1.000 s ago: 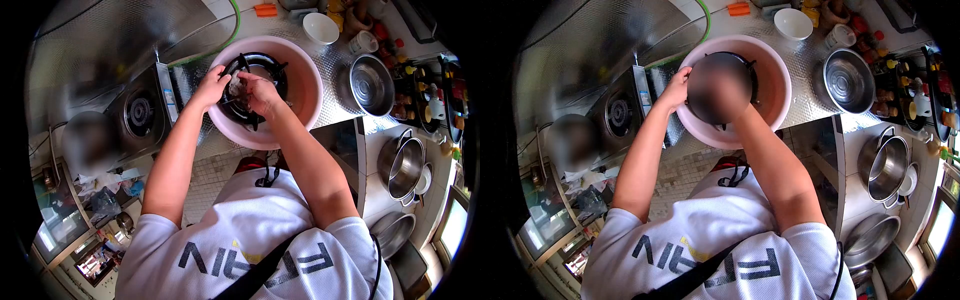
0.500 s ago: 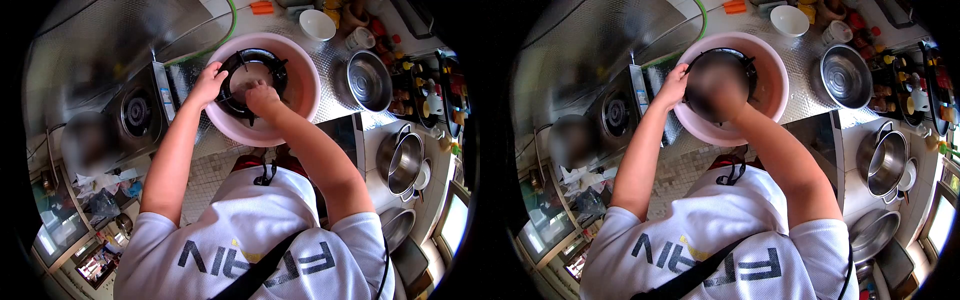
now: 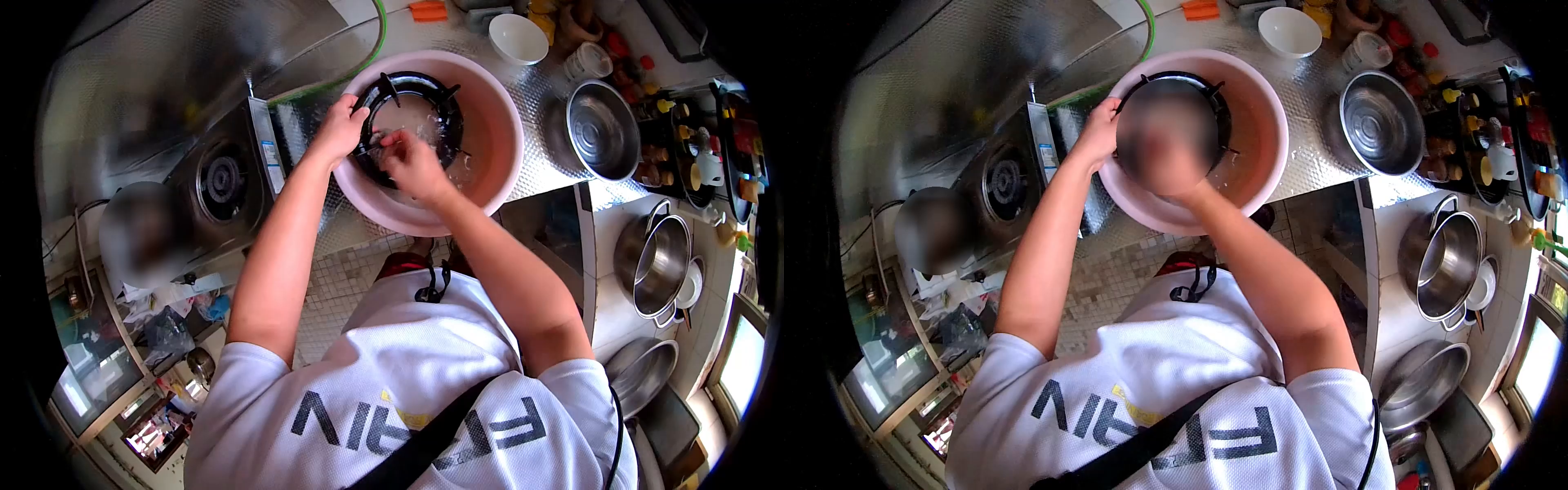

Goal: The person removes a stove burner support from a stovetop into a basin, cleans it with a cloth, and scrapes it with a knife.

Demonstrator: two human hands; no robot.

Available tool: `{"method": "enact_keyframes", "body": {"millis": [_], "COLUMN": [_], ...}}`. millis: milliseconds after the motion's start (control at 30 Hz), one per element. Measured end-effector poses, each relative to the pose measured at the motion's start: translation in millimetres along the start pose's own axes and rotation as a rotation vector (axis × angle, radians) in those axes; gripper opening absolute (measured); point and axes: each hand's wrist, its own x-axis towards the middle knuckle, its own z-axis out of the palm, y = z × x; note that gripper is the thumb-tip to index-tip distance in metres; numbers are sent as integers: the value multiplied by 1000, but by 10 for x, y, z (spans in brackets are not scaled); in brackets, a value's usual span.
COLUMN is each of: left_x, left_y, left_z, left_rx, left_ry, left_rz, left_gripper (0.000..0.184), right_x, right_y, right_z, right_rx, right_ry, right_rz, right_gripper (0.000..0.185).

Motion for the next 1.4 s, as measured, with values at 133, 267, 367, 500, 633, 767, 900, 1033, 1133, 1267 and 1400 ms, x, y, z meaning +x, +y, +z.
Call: {"method": "enact_keyframes", "body": {"millis": [133,267,367,500,633,767,900,1033,1133,1267,1400], "left_x": [12,-53,-3,-21,-12,-54,-49,-88,-113,-81,-66], "left_y": [38,112,-27,-23,-42,-9,-30,-75,-32,-33,-22], "left_z": [31,22,15,38,58,33,13,-56,-43,-16,-49], "left_rx": [24,-35,-133,-104,-9,-59,-110,-147,-148,-152,-40], "left_ry": [23,-16,-36,-10,5,-38,-87,-130,-139,-113,-49], "left_rz": [-39,-90,-84,-85,-52,-68,-56,-31,-23,-4,67], "left_gripper": [20,20,19,18,19,16,16,17,18,19,21], "right_x": [-188,-173,-45,119,7,35,-22,327,357,348,459], "right_y": [-253,-372,-160,-64,-26,27,-130,-31,536,644,364], "right_z": [248,84,-18,4,208,19,1,-204,-270,-293,-538], "right_rx": [-240,-500,-839,-681,854,-205,-940,-968,-972,-1041,-518], "right_ry": [19,-260,-441,-570,18,-483,-299,-281,-70,-206,-299], "right_rz": [12,195,423,353,888,597,281,274,-223,-65,336], "right_gripper": [26,27,32,17,10,36,19,25,25,22,19]}}
